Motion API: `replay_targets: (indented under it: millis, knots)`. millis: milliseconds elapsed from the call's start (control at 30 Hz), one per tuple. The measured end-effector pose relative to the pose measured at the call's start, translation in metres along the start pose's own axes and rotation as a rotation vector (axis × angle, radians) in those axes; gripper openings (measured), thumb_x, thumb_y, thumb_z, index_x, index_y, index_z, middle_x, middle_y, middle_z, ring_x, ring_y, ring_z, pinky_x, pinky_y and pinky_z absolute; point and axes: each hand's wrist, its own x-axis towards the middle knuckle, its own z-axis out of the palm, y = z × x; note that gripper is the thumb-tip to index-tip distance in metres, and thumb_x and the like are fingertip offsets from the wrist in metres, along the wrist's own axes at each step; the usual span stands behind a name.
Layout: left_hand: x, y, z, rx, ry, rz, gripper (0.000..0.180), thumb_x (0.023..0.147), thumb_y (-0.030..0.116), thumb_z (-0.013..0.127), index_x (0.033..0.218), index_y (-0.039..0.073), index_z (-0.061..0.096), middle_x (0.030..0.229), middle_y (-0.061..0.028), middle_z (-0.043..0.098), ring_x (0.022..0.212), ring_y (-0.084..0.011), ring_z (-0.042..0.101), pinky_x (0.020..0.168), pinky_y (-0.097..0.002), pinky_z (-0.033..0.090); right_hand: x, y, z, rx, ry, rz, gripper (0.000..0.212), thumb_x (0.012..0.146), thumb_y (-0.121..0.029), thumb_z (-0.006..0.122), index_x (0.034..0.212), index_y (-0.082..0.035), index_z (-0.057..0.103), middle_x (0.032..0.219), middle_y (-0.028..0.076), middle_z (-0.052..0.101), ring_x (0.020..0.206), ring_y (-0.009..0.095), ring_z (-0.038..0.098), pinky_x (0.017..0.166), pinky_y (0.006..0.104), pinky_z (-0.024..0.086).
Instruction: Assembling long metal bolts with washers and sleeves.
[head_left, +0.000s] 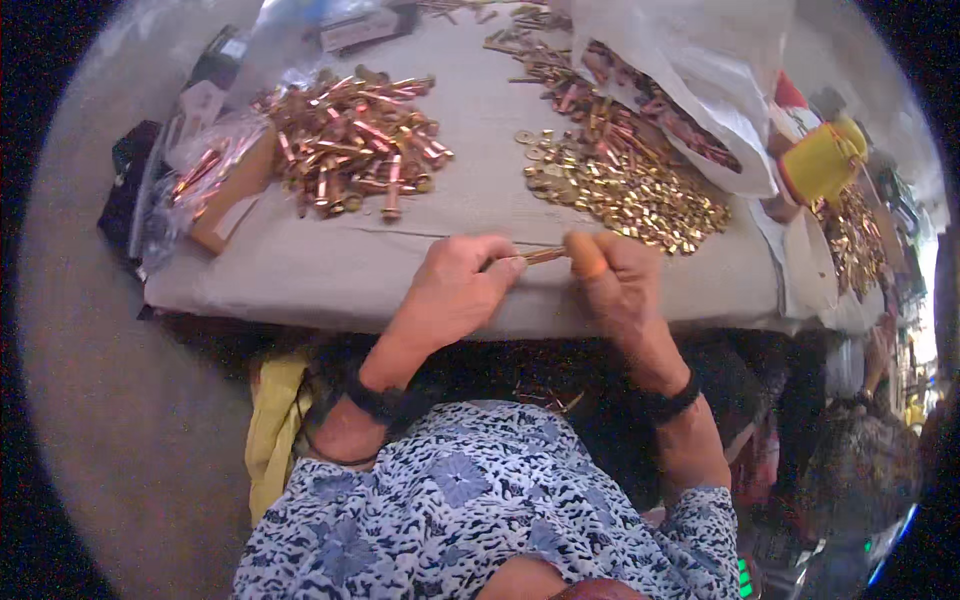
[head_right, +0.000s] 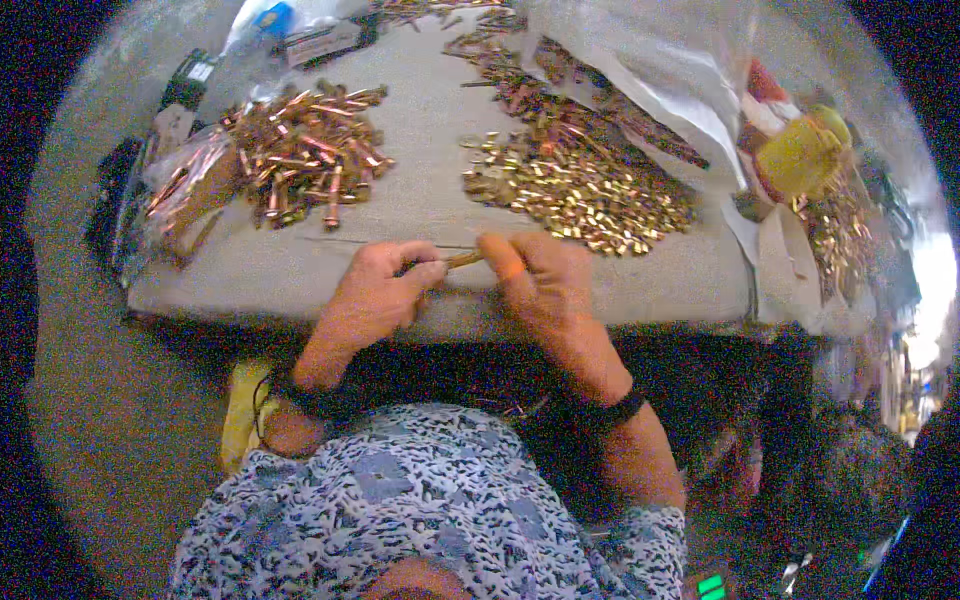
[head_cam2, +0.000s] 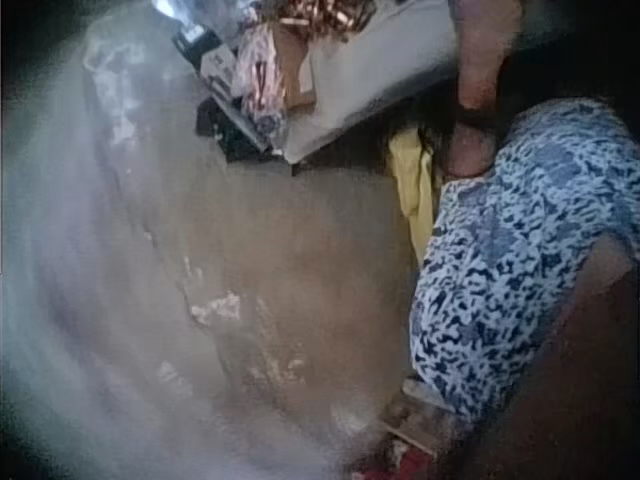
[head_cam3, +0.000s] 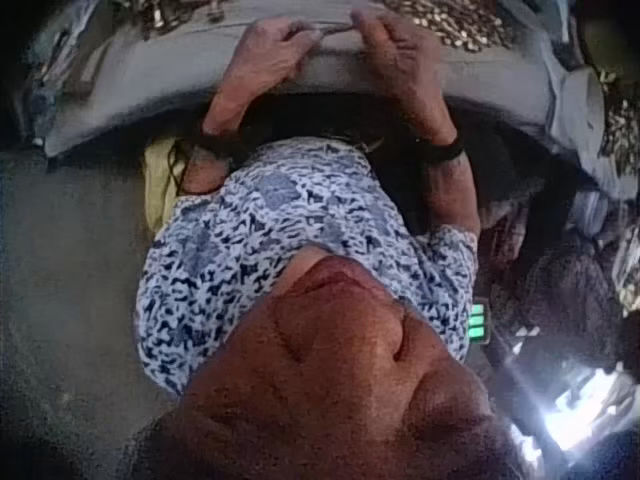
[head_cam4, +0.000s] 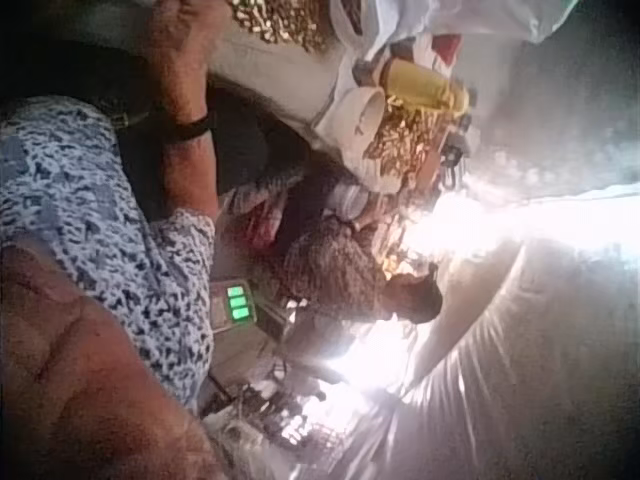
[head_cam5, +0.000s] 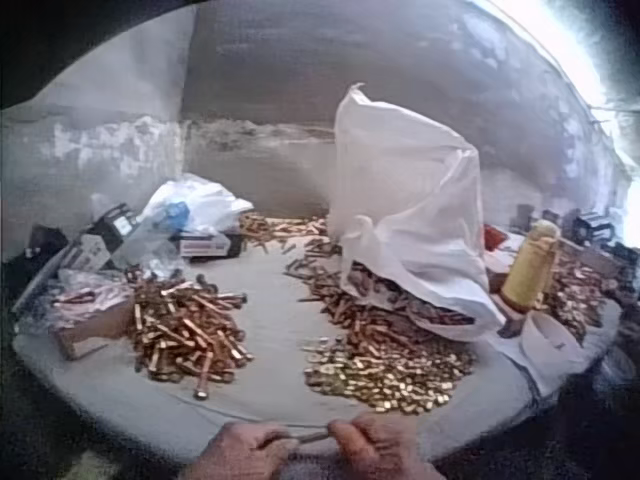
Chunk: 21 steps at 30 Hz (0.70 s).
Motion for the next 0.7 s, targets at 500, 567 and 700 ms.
replay_targets:
  millis: [500,567,700]
  knots:
    - [-0.002,0.008,-0.001,-0.175,-0.03,-0.116,0.019,0.085,0.022,0.054,0.08,0.004,0.058,0.053,0.0007,0.049,0.04,-0.0078,0.044,0.037,-0.0245,0.036,0.004,0.006,0.012,0.056,0.181,-0.451,0.021,0.086,-0.017,0.055,0.07,-0.003,0.055,0.065,-0.001,0.05,0.061,0.008,0.044,0.055,0.0239,0.036]
    - [0.001,0.001,0.002,-0.142,-0.04,-0.07,0.018,0.085,0.021,0.054,0.08,0.004,0.058,0.053,0.0007,0.049,0.04,-0.0074,0.044,0.037,-0.0241,0.035,0.001,0.019,0.0,-0.025,0.072,-0.28,0.011,0.084,-0.013,0.057,0.079,-0.003,0.057,0.071,0.0,0.052,0.067,0.009,0.047,0.061,0.0236,0.039]
    - [-0.001,0.005,0.002,-0.168,-0.038,-0.125,0.017,0.085,0.02,0.054,0.08,0.005,0.058,0.054,0.0008,0.049,0.04,-0.007,0.044,0.036,-0.0238,0.035,0.0,0.023,-0.005,-0.001,0.084,-0.124,0.01,0.079,-0.012,0.061,0.08,-0.003,0.056,0.073,0.01,0.054,0.067,0.023,0.053,0.06,0.0316,0.043]
